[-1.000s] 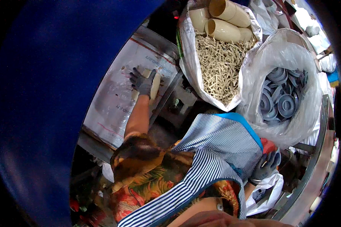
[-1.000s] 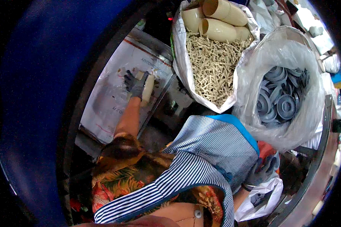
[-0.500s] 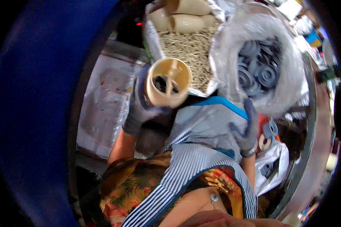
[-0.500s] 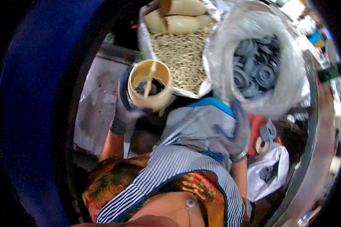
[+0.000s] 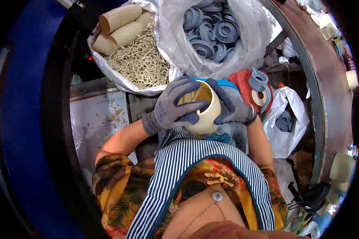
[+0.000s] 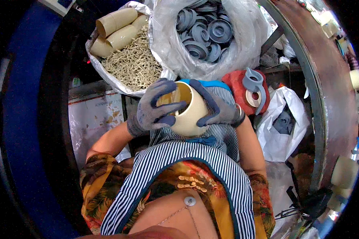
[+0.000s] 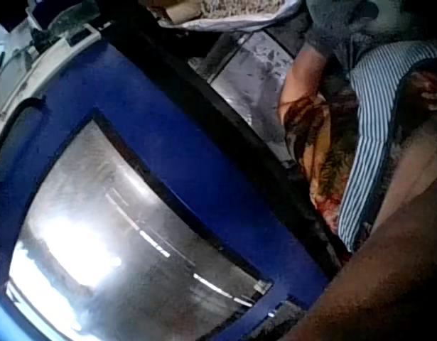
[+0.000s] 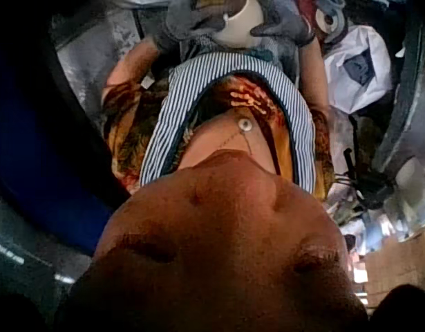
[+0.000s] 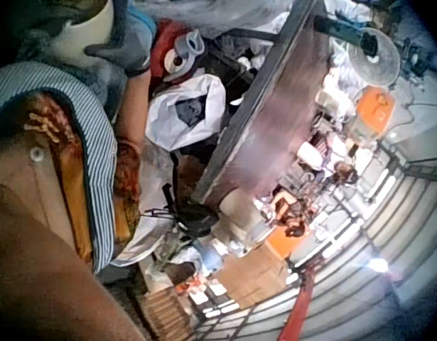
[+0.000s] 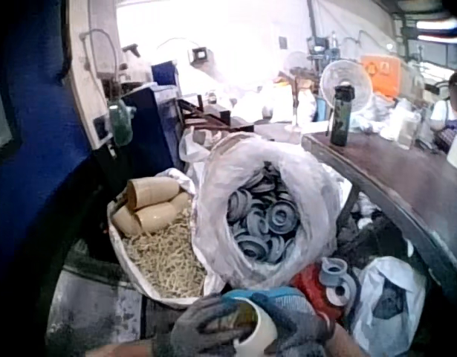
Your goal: The person repeatedly picks up a beige plastic pitcher body and a grey lid, then presses the lid onto the pitcher. After each assembly, the person places the completed pitcher on a nearby table. The process is repeated continuously with new parts from surrounding bags.
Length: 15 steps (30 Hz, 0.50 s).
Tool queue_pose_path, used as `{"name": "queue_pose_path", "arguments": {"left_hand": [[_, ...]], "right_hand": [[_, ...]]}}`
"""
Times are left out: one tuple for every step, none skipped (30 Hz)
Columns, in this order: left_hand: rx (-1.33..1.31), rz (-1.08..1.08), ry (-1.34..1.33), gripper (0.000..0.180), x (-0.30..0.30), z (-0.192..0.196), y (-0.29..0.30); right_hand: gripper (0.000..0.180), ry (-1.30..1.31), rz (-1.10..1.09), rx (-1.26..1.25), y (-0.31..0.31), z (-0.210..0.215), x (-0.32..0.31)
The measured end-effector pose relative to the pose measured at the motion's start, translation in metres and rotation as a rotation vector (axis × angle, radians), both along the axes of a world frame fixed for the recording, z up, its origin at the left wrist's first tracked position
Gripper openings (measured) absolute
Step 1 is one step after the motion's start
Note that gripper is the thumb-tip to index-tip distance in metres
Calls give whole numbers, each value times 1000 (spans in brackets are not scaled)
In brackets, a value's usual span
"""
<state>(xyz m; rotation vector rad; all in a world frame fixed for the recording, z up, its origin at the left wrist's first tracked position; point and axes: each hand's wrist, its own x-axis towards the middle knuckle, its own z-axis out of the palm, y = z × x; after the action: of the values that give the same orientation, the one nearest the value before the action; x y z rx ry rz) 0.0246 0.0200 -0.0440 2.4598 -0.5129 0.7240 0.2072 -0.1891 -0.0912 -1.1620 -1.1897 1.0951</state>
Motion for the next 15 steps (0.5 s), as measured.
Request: {"name": "queue_pose_path", "arguments": {"left_hand": [[10,83,-44,44,0,0,-3],[23,65,-88,45,2,-4,-8],[41,55,-125,45,2,-9,-14],[47,27,-162,45,5,-14,-21],[73,25,-219,47,8,-16,-27],[109,2,-157,46,12,-14,-30],[144,-19,-94,46,16,-10,-33],[179,-38,-31,45,19,-6,-35],[229,-66,38,50,22,-1,-35],[266,-100,61,50,25,4,-34],[304,-132,84,49,28,9,-33],[347,-153,107,49,31,12,-32],[378,-190,165,40,33,10,-32],[370,-233,224,37,36,10,-31],[366,-274,280,34,40,11,-28]], "right_hand": [[124,-108,-72,27,-8,0,-2],[123,-215,-144,54,-16,2,-5],[121,-224,-155,144,-18,10,-15],[121,-307,-227,118,-21,7,-26],[121,-390,-297,90,-23,5,-36],[121,-483,-364,55,-26,4,-39],[122,-484,-410,158,-24,-11,-38],[122,-402,-419,141,-26,-14,-38],[122,-326,-426,123,-26,-13,-40],[121,-249,-432,105,-25,-14,-41],[119,-251,-431,94,-26,-17,-41],[118,-284,-425,90,-26,-19,-39],[118,-317,-418,86,-27,-21,-40],[118,-349,-410,83,-28,-24,-41],[116,-369,-407,101,-29,-27,-39]]}}
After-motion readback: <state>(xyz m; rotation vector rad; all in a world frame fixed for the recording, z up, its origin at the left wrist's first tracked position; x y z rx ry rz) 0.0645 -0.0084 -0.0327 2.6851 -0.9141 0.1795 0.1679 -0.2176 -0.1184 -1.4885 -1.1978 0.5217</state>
